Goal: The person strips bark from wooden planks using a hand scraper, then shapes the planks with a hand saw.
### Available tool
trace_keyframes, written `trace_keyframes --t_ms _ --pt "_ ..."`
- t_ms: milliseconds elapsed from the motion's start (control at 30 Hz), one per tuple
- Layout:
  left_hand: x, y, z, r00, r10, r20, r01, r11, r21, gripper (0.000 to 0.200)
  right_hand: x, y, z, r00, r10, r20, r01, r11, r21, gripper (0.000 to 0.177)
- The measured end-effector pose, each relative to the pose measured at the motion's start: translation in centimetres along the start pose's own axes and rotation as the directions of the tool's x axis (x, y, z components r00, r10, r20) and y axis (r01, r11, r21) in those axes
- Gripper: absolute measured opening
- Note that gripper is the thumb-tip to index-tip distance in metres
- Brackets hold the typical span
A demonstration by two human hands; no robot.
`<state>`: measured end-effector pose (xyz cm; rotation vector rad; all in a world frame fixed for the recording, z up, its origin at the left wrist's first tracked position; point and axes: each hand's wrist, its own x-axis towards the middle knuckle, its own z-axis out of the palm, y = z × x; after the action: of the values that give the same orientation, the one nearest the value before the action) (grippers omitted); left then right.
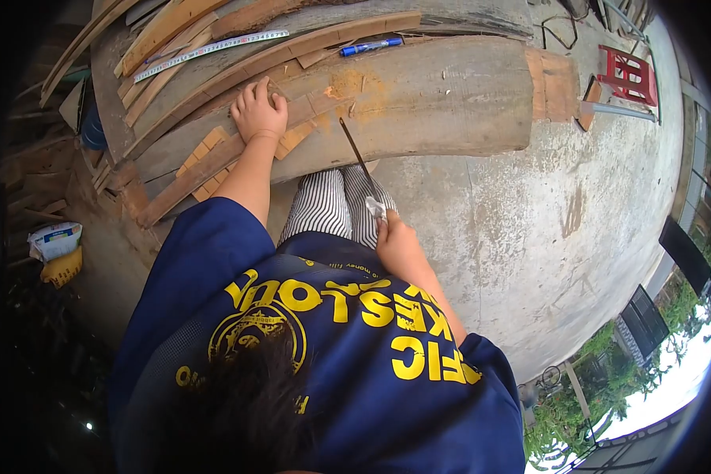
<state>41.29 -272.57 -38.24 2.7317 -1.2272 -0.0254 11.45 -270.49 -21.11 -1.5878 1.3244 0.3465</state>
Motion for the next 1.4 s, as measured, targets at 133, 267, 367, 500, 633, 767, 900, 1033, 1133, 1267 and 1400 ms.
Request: trace_keyframes --t_ms 133,267,367,500,633,767,900,1033,1133,1267,1400 --pt "0.0 0.1 -0.1 1.0 0.01 -0.001 -0.01 1.0 -0.005 0.041 -0.6 2.9 -0.5 0.977 0.159 -0.141 -0.157 0.987 0.021 0.021" --pt "0.1 0.1 -0.1 1.0 0.011 0.015 -0.011 1.0 -0.003 0.041 0.9 3.4 -0.1 0.968 0.224 -0.114 -0.223 0.975 0.027 0.024" --pt "0.1 0.0 -0.1 1.0 0.017 0.009 -0.017 1.0 -0.005 0.042 2.0 2.5 0.8 0.979 0.164 -0.117 -0.164 0.986 0.014 0.026" --pt "0.1 0.1 -0.5 0.999 0.0 0.047 0.002 0.999 -0.05 0.042 2.3 0.6 1.2 0.991 0.085 -0.102 -0.086 0.996 -0.008 0.026" --pt "0.2 0.1 -0.9 0.993 0.016 0.113 -0.009 0.998 -0.06 0.042 1.4 -1.1 1.5 0.985 0.105 -0.134 -0.109 0.994 -0.024 0.026" --pt "0.2 0.2 -1.0 0.991 0.03 0.132 -0.022 0.998 -0.064 0.04 1.7 -2.5 2.9 0.962 0.045 -0.27 -0.047 0.999 -0.002 0.023" --pt "0.2 0.2 -1.3 0.989 0.021 0.149 -0.013 0.998 -0.055 0.051 4.3 -5.7 3.6 0.973 -0.034 -0.23 0.018 0.997 -0.073 0.027" --pt "0.6 0.2 -1.4 0.982 0.01 0.187 -0.001 0.999 -0.053 0.065 5.3 -8.4 3.9 0.984 -0.079 -0.158 0.056 0.988 -0.142 0.034" --pt "0.7 0.4 -1.7 0.973 -0.021 0.229 0.033 0.998 -0.047 0.064 4.7 -8.6 3.9 0.992 -0.075 -0.102 0.058 0.985 -0.161 0.049" --pt "0.4 0.3 -1.4 0.978 -0.028 0.209 0.036 0.999 -0.037 0.061 3.9 -9.1 2.9 0.998 0.0 -0.067 -0.015 0.972 -0.235 0.065" --pt "0.5 0.1 -1.0 0.99 -0.003 0.142 0.009 0.999 -0.036 0.051 6.8 -9.3 3.2 0.999 0.006 -0.033 -0.016 0.95 -0.312 0.073"
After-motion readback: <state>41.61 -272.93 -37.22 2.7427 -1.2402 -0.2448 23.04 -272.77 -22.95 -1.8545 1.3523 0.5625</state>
